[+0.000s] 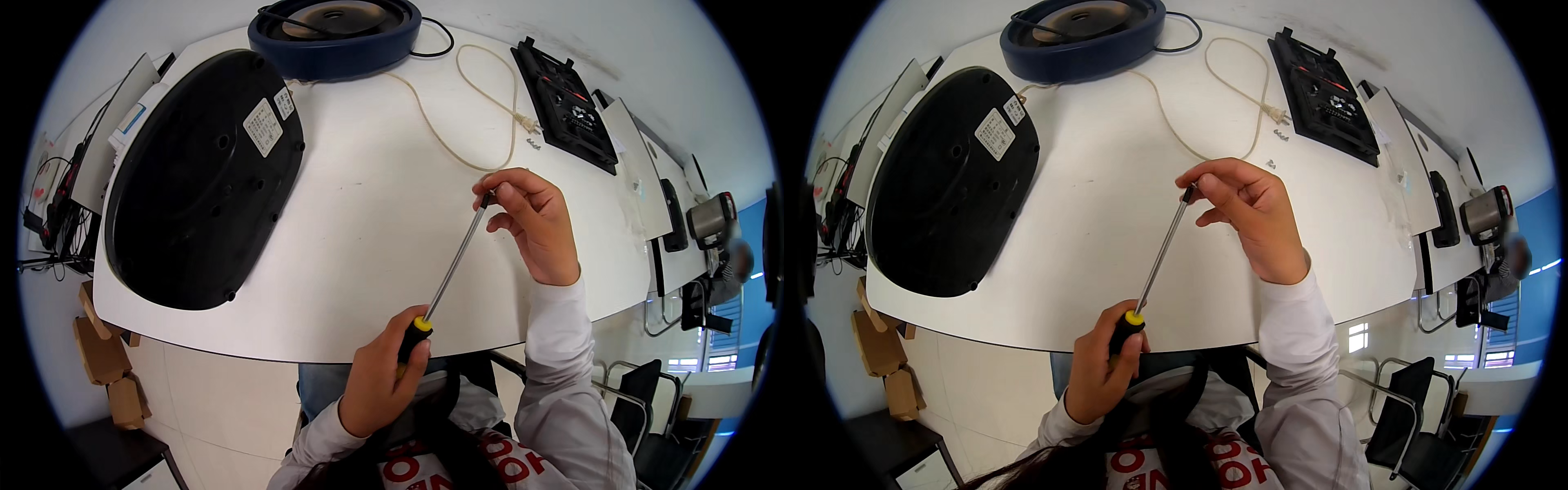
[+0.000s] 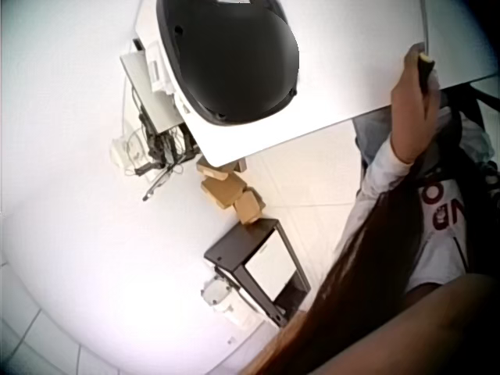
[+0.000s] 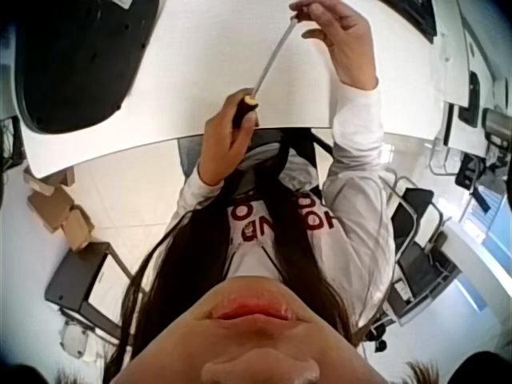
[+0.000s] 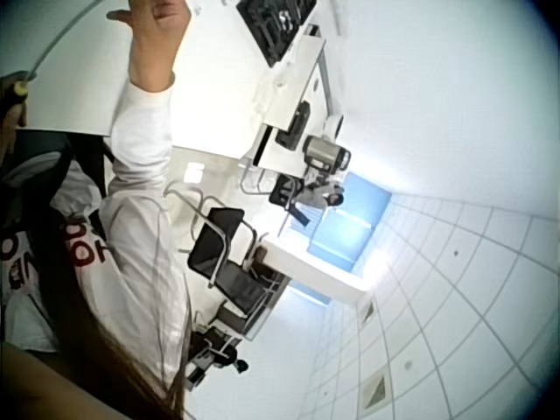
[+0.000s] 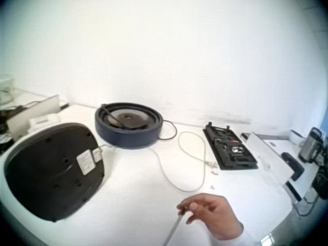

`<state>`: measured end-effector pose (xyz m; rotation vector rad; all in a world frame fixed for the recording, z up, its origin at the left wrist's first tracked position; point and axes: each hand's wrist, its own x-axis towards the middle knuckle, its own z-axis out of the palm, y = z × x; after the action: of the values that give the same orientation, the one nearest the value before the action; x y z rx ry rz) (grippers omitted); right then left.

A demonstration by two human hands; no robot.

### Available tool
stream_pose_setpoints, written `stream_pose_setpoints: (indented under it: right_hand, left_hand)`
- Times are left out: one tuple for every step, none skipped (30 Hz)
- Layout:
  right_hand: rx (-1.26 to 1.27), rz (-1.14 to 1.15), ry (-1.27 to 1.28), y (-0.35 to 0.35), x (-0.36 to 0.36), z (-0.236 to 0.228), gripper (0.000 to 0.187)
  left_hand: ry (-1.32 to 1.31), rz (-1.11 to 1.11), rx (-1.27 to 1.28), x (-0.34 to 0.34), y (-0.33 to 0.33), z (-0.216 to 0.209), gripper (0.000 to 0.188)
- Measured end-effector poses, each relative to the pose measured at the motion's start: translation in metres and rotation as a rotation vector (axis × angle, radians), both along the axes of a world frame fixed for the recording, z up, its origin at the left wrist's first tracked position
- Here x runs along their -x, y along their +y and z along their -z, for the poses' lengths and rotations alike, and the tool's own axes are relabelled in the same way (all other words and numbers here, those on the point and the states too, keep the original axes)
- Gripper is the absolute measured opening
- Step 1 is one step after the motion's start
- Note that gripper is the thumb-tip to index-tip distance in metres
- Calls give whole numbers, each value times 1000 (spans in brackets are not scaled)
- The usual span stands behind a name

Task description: The person uses a screwdriver to tighten screws on the underside of a black fan base, then attaches the white fan motor assembly to the base and secures it with additional screws. The person handles the fan base, motor assembly, and screws throughout the process.

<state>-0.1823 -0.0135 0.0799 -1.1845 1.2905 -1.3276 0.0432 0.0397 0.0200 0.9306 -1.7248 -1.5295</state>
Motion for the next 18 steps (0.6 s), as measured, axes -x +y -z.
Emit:
stream_pose_setpoints:
  right_hand:
    - [-17,-20,-6,0,2,-1,21]
    - [-30,-40,-14,0,4,-2,21]
    - [-43,-60,-22,-1,5,-3,22]
    - [-55,-81,-30,-1,6,-4,22]
    - [-61,-91,-24,-1,8,-4,22]
    - [-66,-102,-18,-1,10,-5,22]
    - [-71,-114,-12,-2,10,-5,22]
    - [-74,-123,-25,-2,11,-6,22]
    - [-78,-132,-38,-3,11,-6,22]
    - [-81,-141,-50,-3,11,-6,22]
    - [-73,-151,-77,-3,11,-6,22]
    - [-66,-161,-103,-3,12,-4,22]
    - [-60,-172,-132,-3,12,-3,22]
    - [-62,-175,-148,-3,12,-2,23]
    - [-63,-178,-164,-3,12,-2,23]
    - [-64,-180,-179,-4,12,-2,23]
    - [-70,-177,-181,-4,11,-2,22]
    - [-76,-174,-183,-3,9,-2,21]
  left_hand:
    - [-14,6,-29,-1,0,-2,32]
    - [-28,12,-58,-1,0,-3,33]
    - [-25,14,-57,-1,-1,-3,33]
    - [-21,16,-54,-1,-1,-3,33]
    - [-18,18,-52,-2,0,-3,33]
    - [-24,21,-52,-2,0,-3,33]
    - [-30,22,-52,-2,0,-3,33]
    - [-35,23,-51,-2,0,-4,33]
    - [-30,19,-43,-2,0,-3,33]
    - [-24,14,-34,-2,0,-3,33]
    - [-19,10,-25,-2,0,-2,33]
    - [-19,10,-15,-2,0,-2,33]
    - [-21,9,-6,-2,0,-2,33]
    - [-24,9,3,-2,1,-3,33]
    - [-23,9,-5,-2,1,-3,33]
    - [-21,10,-13,-2,0,-3,33]
    - [-20,11,-21,-3,0,-3,33]
    - [-23,14,-24,-3,1,-4,33]
